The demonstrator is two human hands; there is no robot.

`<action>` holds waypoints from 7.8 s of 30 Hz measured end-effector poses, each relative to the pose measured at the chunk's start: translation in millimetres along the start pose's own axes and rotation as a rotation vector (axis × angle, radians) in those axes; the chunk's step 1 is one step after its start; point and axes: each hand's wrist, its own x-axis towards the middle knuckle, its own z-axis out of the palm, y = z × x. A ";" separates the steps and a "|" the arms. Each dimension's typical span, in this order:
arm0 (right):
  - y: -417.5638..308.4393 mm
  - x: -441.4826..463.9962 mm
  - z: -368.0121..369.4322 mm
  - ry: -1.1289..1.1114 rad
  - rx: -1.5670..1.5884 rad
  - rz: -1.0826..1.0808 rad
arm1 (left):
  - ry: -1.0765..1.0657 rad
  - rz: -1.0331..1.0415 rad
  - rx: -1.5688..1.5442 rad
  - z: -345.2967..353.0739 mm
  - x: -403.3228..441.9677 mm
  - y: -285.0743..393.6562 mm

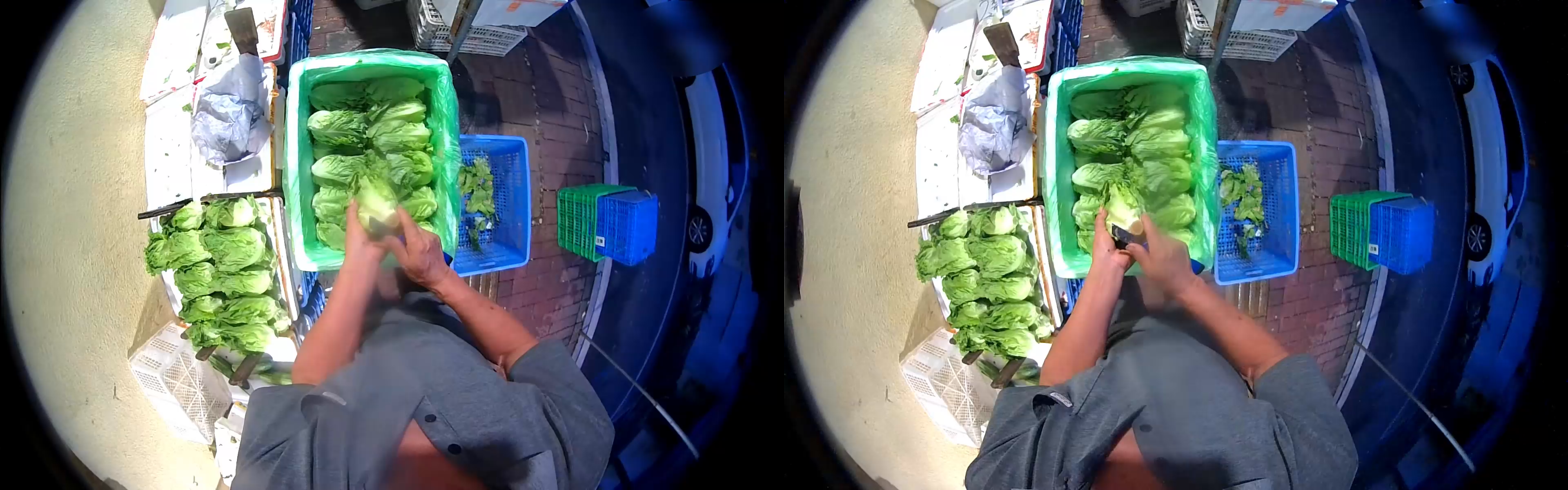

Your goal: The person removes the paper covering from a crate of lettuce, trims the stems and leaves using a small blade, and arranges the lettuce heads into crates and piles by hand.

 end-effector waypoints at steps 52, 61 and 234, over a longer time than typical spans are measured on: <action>5.0 -16.7 -19.2 0.050 0.185 0.173 | -0.013 -0.033 0.027 8.1 -0.6 -23.3; 13.9 -17.9 -34.3 0.013 0.016 0.110 | 0.039 -0.026 0.059 -1.5 15.4 -28.9; 18.8 18.8 8.8 0.015 0.105 0.110 | 0.122 -0.005 -0.093 14.4 18.5 -0.5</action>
